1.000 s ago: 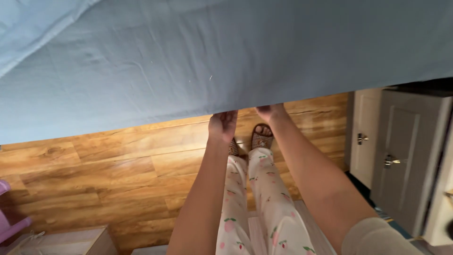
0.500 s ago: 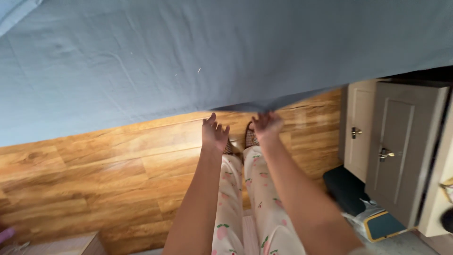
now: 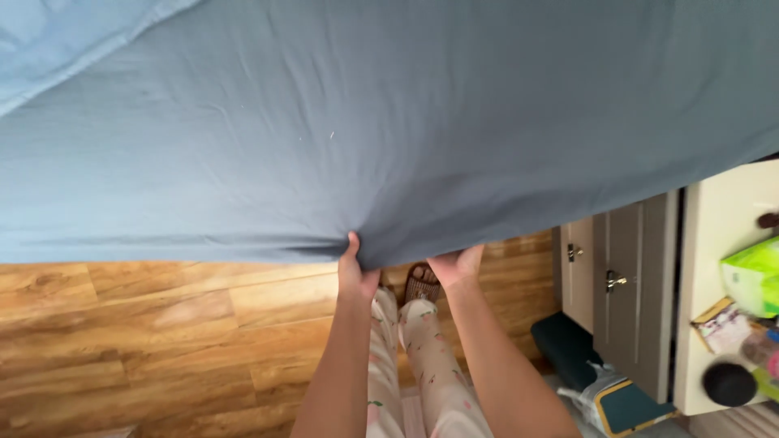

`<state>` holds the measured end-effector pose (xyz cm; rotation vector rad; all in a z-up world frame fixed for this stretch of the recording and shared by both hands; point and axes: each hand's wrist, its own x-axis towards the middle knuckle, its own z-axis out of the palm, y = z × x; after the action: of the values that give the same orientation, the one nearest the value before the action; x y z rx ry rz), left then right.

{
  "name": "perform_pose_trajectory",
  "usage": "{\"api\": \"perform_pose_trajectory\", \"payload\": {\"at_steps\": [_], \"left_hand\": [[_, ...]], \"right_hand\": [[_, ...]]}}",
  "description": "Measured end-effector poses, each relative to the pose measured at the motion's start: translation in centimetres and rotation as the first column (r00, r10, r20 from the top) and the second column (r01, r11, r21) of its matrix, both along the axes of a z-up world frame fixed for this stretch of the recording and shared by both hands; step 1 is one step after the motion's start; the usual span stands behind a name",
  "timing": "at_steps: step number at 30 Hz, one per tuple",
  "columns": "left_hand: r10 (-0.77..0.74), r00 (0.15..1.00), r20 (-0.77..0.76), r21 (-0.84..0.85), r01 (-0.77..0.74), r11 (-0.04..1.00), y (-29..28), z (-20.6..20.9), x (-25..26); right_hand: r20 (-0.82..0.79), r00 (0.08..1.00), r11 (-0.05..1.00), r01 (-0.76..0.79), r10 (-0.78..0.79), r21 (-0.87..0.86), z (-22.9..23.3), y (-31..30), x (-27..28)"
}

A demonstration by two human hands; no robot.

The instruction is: Arrange pillows and plush toys on the bed and smooth out the bedsheet.

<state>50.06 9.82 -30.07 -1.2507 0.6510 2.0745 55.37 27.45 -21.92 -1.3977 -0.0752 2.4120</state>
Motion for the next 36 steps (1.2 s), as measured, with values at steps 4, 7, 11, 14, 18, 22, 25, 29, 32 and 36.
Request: {"api": "perform_pose_trajectory", "payload": {"at_steps": [4,7,11,14,18,22,25,29,32,36], "left_hand": [[0.001,0.996,-0.086,-0.04,-0.004,0.999,-0.7,2.1,1.5],[-0.025,0.999,-0.02,-0.161,0.021,0.987,-0.6,3.5,2.0],[-0.004,0.999,-0.043,-0.249,-0.007,0.968,-0.8,3.5,2.4],[-0.043,0.999,-0.024,-0.314,0.034,0.949,-0.4,5.1,2.3],[-0.076,0.986,-0.147,-0.305,0.028,0.952,-1.2,3.7,3.7],[-0.088,0.987,-0.136,-0.31,0.042,0.95,-1.5,4.0,4.2],[-0.154,0.976,-0.155,-0.313,0.099,0.944,-1.6,5.2,5.1],[-0.276,0.955,-0.107,-0.361,0.221,0.906,-2.2,5.1,7.2],[-0.299,0.948,-0.111,-0.4,0.233,0.887,-3.3,1.9,8.6],[-0.337,0.934,-0.117,-0.454,0.252,0.855,-4.4,-2.7,9.0]], "right_hand": [[-0.099,0.992,0.993,-0.072,0.081,0.091,2.2,0.7,0.5],[0.064,0.998,1.0,0.014,-0.015,0.012,6.4,0.3,0.3],[0.021,0.982,0.982,0.186,-0.187,0.022,7.3,0.0,2.6],[0.094,0.993,0.992,-0.085,0.077,0.088,3.8,0.9,4.2],[0.304,0.895,0.915,-0.38,0.326,0.137,0.8,1.9,3.8],[0.471,0.784,0.85,-0.512,0.404,0.124,-0.3,1.8,3.8],[0.536,0.714,0.793,-0.596,0.451,0.126,-2.3,1.9,5.9],[0.694,0.521,0.654,-0.751,0.497,0.095,-2.2,0.8,9.2],[0.732,0.473,0.631,-0.772,0.49,0.076,-3.4,0.3,10.2],[0.56,0.555,0.706,-0.705,0.614,-0.075,-4.3,0.7,11.1]]}}
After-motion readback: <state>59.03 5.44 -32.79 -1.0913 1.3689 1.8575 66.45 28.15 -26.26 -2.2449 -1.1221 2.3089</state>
